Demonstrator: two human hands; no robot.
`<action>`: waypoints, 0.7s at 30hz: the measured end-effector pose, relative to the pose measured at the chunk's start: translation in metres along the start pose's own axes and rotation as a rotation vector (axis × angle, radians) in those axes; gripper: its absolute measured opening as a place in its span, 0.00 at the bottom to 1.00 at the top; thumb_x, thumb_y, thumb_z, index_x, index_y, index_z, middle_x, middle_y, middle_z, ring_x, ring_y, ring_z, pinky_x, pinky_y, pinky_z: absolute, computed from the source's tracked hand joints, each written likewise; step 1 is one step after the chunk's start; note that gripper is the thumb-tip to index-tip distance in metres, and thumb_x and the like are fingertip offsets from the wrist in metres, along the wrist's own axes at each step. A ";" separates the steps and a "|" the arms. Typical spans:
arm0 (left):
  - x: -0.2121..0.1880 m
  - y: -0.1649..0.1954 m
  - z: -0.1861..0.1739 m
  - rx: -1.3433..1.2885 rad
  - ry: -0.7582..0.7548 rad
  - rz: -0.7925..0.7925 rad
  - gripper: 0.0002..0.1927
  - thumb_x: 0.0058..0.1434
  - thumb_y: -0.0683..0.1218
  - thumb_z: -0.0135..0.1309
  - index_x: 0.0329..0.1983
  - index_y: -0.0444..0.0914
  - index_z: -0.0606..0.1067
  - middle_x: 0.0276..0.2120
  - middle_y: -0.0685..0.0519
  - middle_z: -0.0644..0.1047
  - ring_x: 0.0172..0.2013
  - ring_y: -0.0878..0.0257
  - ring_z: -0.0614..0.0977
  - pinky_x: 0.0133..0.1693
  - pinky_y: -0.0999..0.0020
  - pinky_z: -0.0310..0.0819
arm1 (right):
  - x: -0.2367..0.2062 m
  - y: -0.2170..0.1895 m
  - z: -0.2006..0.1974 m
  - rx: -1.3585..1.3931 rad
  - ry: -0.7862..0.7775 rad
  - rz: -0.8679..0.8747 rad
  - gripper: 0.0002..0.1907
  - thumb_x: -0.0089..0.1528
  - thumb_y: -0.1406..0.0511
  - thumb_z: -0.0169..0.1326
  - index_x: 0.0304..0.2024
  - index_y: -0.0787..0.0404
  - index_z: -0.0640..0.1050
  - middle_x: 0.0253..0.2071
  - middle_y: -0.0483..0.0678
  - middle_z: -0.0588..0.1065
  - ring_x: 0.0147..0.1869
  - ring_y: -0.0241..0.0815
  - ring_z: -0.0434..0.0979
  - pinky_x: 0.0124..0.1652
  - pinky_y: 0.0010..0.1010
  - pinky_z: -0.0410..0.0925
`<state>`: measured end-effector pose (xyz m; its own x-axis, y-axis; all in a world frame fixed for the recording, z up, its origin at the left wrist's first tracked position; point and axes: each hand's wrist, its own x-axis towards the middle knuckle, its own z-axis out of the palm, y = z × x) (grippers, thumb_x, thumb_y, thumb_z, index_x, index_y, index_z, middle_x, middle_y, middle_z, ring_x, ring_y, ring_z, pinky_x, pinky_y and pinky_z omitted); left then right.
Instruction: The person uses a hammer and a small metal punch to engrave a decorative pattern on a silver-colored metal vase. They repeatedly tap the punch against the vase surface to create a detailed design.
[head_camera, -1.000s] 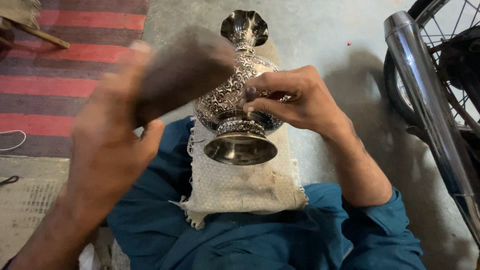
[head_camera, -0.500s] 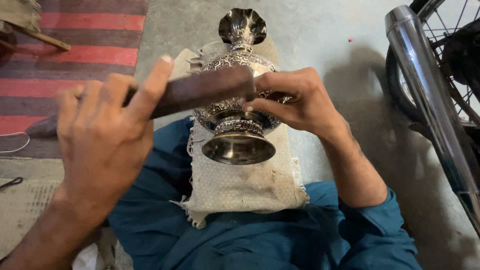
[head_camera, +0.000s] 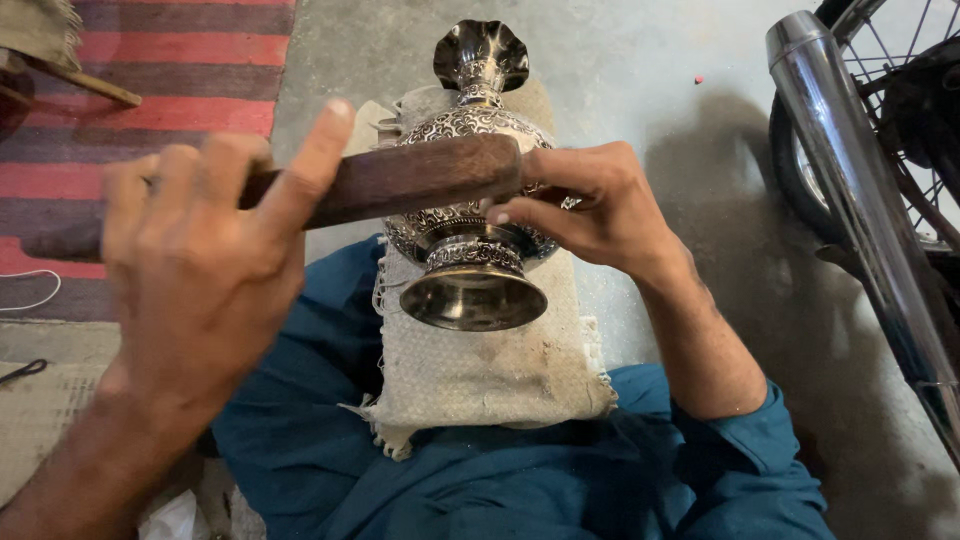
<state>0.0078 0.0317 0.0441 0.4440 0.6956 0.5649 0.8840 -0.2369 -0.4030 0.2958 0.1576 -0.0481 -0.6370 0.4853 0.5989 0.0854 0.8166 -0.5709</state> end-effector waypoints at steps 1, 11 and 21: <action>0.001 0.000 0.000 -0.171 0.000 -0.052 0.34 0.65 0.37 0.62 0.73 0.48 0.68 0.38 0.53 0.71 0.37 0.57 0.76 0.42 0.57 0.70 | -0.001 0.000 0.000 -0.017 -0.003 0.035 0.07 0.66 0.66 0.62 0.46 0.59 0.82 0.36 0.47 0.84 0.36 0.34 0.85 0.31 0.24 0.75; 0.002 0.001 -0.003 -0.156 -0.014 -0.025 0.31 0.67 0.40 0.61 0.72 0.51 0.69 0.39 0.53 0.71 0.38 0.57 0.75 0.44 0.57 0.69 | -0.005 -0.002 0.002 0.046 0.058 -0.014 0.10 0.68 0.65 0.63 0.51 0.59 0.81 0.41 0.48 0.83 0.42 0.37 0.87 0.40 0.25 0.80; 0.004 -0.004 -0.002 -0.095 0.043 0.029 0.29 0.71 0.40 0.59 0.74 0.53 0.71 0.39 0.53 0.72 0.36 0.58 0.75 0.40 0.58 0.67 | -0.010 0.002 0.003 0.016 0.057 0.045 0.08 0.65 0.66 0.63 0.47 0.58 0.83 0.34 0.46 0.84 0.30 0.31 0.81 0.27 0.22 0.70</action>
<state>0.0068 0.0339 0.0496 0.4735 0.6586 0.5849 0.8798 -0.3214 -0.3503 0.2998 0.1535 -0.0564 -0.5880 0.5388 0.6033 0.1005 0.7888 -0.6064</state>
